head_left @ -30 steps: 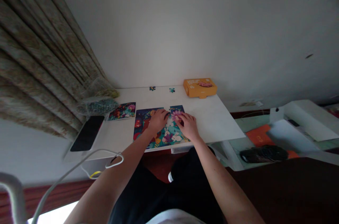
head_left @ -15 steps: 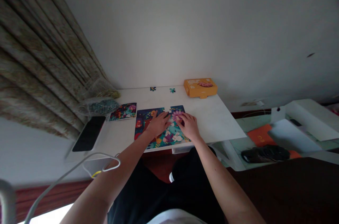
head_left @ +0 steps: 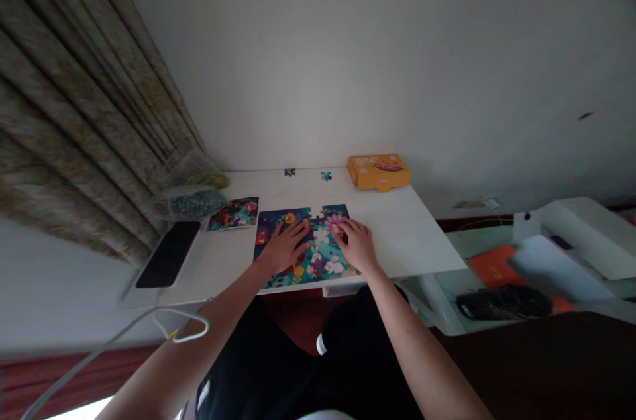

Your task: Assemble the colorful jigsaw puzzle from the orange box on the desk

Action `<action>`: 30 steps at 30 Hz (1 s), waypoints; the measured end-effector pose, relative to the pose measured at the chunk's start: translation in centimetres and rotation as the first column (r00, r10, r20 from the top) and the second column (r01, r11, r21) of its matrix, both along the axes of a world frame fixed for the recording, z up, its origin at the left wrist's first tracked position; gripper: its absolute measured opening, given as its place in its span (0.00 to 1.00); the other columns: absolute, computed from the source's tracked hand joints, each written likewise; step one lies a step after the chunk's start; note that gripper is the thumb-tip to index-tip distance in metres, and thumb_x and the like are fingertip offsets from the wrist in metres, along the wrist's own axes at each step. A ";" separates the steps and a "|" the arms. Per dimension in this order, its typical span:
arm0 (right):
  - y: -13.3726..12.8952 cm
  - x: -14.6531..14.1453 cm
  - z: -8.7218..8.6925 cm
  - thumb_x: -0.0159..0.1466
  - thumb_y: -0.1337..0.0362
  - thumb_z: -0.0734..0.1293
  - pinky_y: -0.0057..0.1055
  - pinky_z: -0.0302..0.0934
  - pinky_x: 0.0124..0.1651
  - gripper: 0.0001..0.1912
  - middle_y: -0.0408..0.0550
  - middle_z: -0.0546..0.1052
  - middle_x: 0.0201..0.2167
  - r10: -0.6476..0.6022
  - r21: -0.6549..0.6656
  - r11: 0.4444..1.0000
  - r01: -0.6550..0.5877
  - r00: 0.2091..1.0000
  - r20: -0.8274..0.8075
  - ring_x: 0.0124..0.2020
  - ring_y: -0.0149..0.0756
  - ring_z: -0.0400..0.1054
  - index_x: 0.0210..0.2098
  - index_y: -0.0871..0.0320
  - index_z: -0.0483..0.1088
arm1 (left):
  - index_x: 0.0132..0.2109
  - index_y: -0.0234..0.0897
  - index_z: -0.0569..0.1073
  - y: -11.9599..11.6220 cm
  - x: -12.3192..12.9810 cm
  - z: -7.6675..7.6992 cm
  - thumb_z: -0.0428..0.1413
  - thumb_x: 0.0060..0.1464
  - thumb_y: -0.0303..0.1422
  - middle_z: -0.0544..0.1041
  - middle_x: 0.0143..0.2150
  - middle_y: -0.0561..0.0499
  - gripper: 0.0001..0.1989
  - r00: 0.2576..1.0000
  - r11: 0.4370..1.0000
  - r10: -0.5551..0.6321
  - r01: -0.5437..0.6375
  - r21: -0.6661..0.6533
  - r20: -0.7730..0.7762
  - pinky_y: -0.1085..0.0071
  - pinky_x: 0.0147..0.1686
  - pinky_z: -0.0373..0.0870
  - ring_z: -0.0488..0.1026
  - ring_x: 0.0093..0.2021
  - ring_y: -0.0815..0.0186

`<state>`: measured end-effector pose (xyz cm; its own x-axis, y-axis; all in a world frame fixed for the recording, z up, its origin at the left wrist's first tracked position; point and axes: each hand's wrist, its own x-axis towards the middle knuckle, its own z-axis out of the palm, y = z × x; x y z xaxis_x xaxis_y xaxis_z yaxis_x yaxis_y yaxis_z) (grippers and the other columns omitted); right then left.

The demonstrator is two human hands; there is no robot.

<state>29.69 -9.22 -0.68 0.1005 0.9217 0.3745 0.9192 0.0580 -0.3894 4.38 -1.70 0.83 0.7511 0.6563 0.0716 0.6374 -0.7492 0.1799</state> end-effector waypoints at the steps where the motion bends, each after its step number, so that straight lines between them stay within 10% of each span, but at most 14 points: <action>1: 0.0 0.0 -0.1 0.73 0.54 0.64 0.47 0.56 0.60 0.17 0.53 0.77 0.59 -0.002 0.003 1.000 0.002 1.000 0.001 0.60 0.50 0.68 0.55 0.52 0.76 | 0.72 0.47 0.63 0.0 -0.9 -0.2 0.43 0.73 0.46 0.62 0.74 0.47 0.26 1.000 1.000 0.014 -0.014 0.003 -0.001 0.43 0.73 0.47 0.58 0.74 0.55; 10: 2.8 0.5 0.0 0.70 0.52 0.67 0.51 0.61 0.61 0.16 0.56 0.76 0.58 -0.017 -0.005 1.000 0.016 1.000 -0.021 0.60 0.53 0.67 0.51 0.53 0.78 | 0.70 0.47 0.67 -1.1 -4.3 -1.4 0.48 0.70 0.49 0.64 0.74 0.47 0.27 0.987 0.987 0.147 -0.151 0.063 0.062 0.43 0.74 0.46 0.59 0.74 0.52; 20: 18.8 -4.2 1.4 0.68 0.61 0.69 0.44 0.56 0.70 0.17 0.56 0.74 0.61 0.210 -0.138 0.962 -0.237 0.960 -0.185 0.65 0.44 0.64 0.55 0.56 0.75 | 0.63 0.42 0.75 -1.8 -4.1 -0.5 0.52 0.68 0.40 0.72 0.68 0.46 0.21 0.962 0.980 0.196 -0.196 -0.018 0.192 0.45 0.73 0.52 0.65 0.70 0.54; 30: 28.4 -7.6 1.9 0.71 0.59 0.64 0.51 0.55 0.67 0.25 0.57 0.67 0.69 0.137 -0.344 0.931 -0.117 0.990 0.035 0.68 0.52 0.60 0.66 0.54 0.66 | 0.61 0.42 0.77 -1.9 -4.1 -0.4 0.56 0.62 0.34 0.74 0.66 0.47 0.21 0.933 0.973 0.231 -0.213 -0.091 0.276 0.45 0.73 0.52 0.68 0.68 0.54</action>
<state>22.11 19.18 1.26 -0.0384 0.9986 0.0374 0.9343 0.0492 -0.3531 0.30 -3.58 0.48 0.5401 0.8135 0.2155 0.7027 -0.5769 0.4163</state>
